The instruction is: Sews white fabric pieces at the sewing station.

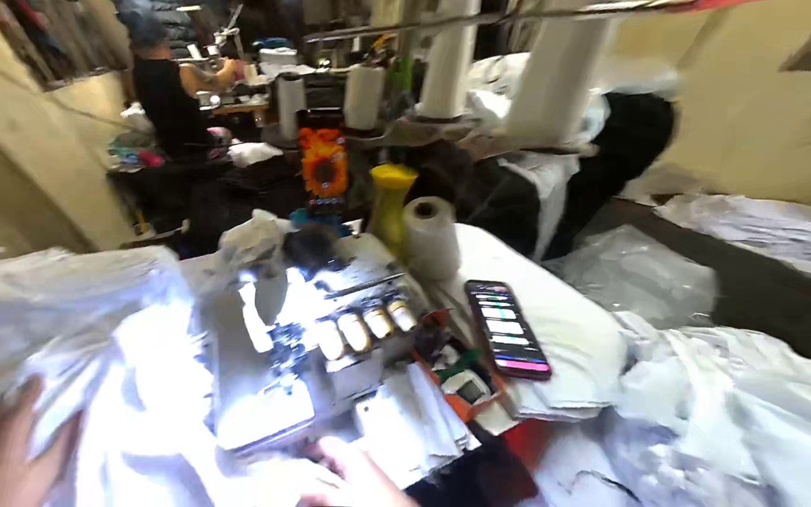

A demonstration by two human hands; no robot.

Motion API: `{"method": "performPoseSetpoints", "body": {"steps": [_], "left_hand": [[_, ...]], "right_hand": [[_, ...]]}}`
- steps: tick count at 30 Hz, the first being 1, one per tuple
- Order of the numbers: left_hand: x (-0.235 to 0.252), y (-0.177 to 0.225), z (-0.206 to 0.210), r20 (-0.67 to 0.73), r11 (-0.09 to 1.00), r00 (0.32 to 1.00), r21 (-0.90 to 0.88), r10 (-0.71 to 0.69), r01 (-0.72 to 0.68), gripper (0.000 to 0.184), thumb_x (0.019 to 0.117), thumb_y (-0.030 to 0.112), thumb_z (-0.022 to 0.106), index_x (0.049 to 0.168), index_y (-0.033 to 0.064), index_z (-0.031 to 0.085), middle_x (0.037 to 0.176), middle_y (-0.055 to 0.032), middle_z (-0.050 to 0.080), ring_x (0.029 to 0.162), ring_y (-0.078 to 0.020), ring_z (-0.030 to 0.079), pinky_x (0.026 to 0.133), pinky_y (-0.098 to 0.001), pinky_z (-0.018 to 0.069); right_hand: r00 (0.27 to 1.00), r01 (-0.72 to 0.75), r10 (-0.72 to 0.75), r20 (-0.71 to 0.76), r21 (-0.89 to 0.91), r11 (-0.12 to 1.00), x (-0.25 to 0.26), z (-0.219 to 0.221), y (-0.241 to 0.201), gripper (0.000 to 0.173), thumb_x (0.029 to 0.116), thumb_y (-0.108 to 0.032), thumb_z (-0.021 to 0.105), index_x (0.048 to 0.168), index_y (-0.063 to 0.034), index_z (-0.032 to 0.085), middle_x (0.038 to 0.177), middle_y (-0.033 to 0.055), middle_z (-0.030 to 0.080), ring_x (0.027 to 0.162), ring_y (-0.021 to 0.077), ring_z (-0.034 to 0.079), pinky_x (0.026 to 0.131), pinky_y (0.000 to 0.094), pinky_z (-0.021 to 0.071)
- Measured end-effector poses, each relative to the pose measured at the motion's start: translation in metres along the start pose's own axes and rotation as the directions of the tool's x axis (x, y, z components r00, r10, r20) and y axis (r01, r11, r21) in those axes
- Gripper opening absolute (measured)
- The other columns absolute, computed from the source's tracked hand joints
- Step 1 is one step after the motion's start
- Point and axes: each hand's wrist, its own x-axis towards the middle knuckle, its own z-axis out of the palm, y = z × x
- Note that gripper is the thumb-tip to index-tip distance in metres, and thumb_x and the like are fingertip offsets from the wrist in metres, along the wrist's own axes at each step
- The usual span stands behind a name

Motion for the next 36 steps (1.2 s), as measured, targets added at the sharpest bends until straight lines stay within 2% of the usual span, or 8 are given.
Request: {"method": "performPoseSetpoints", "body": {"steps": [2,4,7,11,17,24,33,36], "left_hand": [[-0.014,0.015,-0.004,-0.166,0.996,0.986,-0.071,0.035,-0.047,0.070,0.0966,0.032,0.066,0.154,0.0003,0.042,0.158,-0.0379,0.031,0.147,-0.0611,0.025,0.117,-0.0749,0.0171],[-0.042,0.042,-0.006,-0.312,0.982,0.941,-0.087,0.131,-0.165,0.047,0.0976,0.021,0.064,0.135,-0.0068,0.060,0.141,-0.0404,0.050,0.134,-0.0611,0.044,0.112,-0.0694,0.0332],[-0.104,0.086,0.012,-0.224,0.862,0.870,-0.169,0.439,-0.479,0.016,0.0957,0.009,0.062,0.098,-0.0037,0.072,0.101,-0.0245,0.072,0.101,-0.0387,0.070,0.093,-0.0489,0.0550],[-0.138,0.109,0.051,0.093,0.686,0.708,-0.361,0.701,-0.632,0.023,0.0960,0.000,0.059,0.110,0.0062,0.076,0.118,-0.0142,0.074,0.115,-0.0341,0.069,0.104,-0.0573,0.0491],[-0.121,0.101,0.059,0.021,0.656,0.656,-0.017,0.754,-0.754,0.020,0.0948,0.004,0.061,0.099,0.0161,0.076,0.109,-0.0018,0.077,0.106,-0.0247,0.070,0.092,-0.0464,0.0528],[-0.108,0.107,0.054,0.277,0.674,0.624,-0.146,0.730,-0.724,0.023,0.0956,0.004,0.061,0.111,0.0155,0.075,0.106,-0.0060,0.077,0.096,-0.0303,0.073,0.091,-0.0594,0.0497],[-0.106,0.133,0.014,-0.032,0.657,0.670,-0.162,0.742,-0.736,0.021,0.1029,0.013,0.057,0.112,0.0184,0.075,0.096,-0.0043,0.074,0.098,-0.0224,0.069,0.102,-0.0457,0.0457],[-0.104,0.151,-0.003,-0.091,0.613,0.675,-0.342,0.733,-0.712,0.020,0.1041,0.010,0.055,0.106,0.0088,0.075,0.091,-0.0092,0.075,0.093,-0.0230,0.072,0.103,-0.0423,0.0497]], "right_hand": [[0.999,-0.041,0.040,0.009,0.075,0.996,0.001,-0.003,0.006,0.032,0.0989,-0.023,0.065,0.116,0.0032,0.068,0.090,0.0089,0.069,0.077,0.0123,0.064,0.074,0.0334,0.0539],[1.000,-0.030,0.030,0.007,0.088,0.996,0.002,-0.004,0.012,0.025,0.0999,-0.021,0.062,0.108,0.0014,0.070,0.086,0.0065,0.069,0.075,0.0104,0.065,0.073,0.0330,0.0560],[0.999,-0.030,0.032,-0.008,0.126,0.992,0.002,-0.004,0.015,0.021,0.1014,-0.020,0.060,0.101,-0.0014,0.070,0.081,0.0021,0.068,0.072,0.0073,0.065,0.071,0.0307,0.0560],[1.000,-0.020,0.017,0.020,0.192,0.981,0.004,-0.008,0.014,0.020,0.1032,-0.016,0.054,0.092,-0.0063,0.066,0.073,-0.0069,0.061,0.066,0.0007,0.058,0.064,0.0222,0.0495],[0.983,0.167,-0.178,-0.034,-0.217,0.962,-0.002,-0.014,-0.012,0.022,0.1008,-0.014,0.059,0.103,0.0013,0.074,0.096,0.0120,0.070,0.092,0.0170,0.066,0.087,0.0339,0.0529],[0.952,0.288,-0.307,-0.016,-0.305,0.908,-0.001,-0.021,-0.041,0.018,0.0974,0.000,0.057,0.109,0.0000,0.071,0.103,0.0115,0.071,0.093,0.0157,0.069,0.087,0.0317,0.0568],[0.918,0.383,-0.395,0.010,-0.276,0.882,-0.006,-0.022,-0.054,0.022,0.0946,0.005,0.056,0.104,-0.0015,0.075,0.099,0.0103,0.069,0.097,0.0146,0.066,0.089,0.0280,0.0542],[0.904,0.426,-0.424,0.053,-0.197,0.883,-0.006,-0.022,-0.065,0.022,0.0948,0.005,0.055,0.104,-0.0004,0.075,0.100,0.0097,0.069,0.098,0.0114,0.065,0.089,0.0246,0.0532]]}}
